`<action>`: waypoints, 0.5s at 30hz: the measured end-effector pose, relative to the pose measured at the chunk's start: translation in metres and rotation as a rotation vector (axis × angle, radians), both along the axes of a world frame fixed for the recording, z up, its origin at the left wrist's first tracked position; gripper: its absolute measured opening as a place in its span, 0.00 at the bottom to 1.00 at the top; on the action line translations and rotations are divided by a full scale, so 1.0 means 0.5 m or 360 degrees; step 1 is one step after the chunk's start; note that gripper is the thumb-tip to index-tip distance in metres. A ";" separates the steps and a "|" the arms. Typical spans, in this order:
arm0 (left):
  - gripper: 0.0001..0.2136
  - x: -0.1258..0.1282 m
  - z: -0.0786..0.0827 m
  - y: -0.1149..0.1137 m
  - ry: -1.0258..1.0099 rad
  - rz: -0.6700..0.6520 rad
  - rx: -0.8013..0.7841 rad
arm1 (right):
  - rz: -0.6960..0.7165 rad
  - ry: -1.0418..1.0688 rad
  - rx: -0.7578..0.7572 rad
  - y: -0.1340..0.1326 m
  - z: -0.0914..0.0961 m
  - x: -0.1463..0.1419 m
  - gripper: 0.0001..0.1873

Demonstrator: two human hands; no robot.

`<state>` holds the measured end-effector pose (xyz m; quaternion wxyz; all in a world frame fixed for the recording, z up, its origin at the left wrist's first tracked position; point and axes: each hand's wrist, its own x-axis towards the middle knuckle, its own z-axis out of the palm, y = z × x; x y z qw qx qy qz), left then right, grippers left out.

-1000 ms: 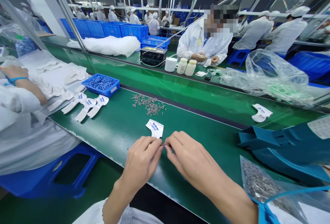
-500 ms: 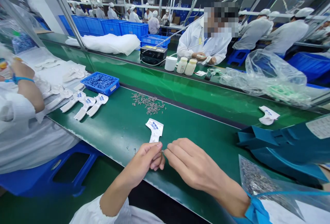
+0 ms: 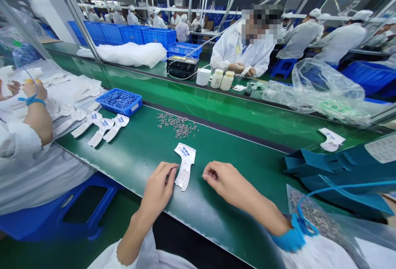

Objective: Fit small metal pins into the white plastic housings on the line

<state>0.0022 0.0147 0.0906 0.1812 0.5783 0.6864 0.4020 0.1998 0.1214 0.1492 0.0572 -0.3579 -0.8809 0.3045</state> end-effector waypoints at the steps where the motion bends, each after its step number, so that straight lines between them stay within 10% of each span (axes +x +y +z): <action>1: 0.14 -0.012 -0.014 0.004 0.0106 0.0015 0.0007 | 0.0034 -0.0004 -0.0099 0.005 -0.006 -0.009 0.10; 15: 0.22 -0.033 -0.041 0.004 0.0421 -0.0389 -0.0070 | 0.0476 -0.0608 -0.0275 0.091 -0.025 -0.166 0.07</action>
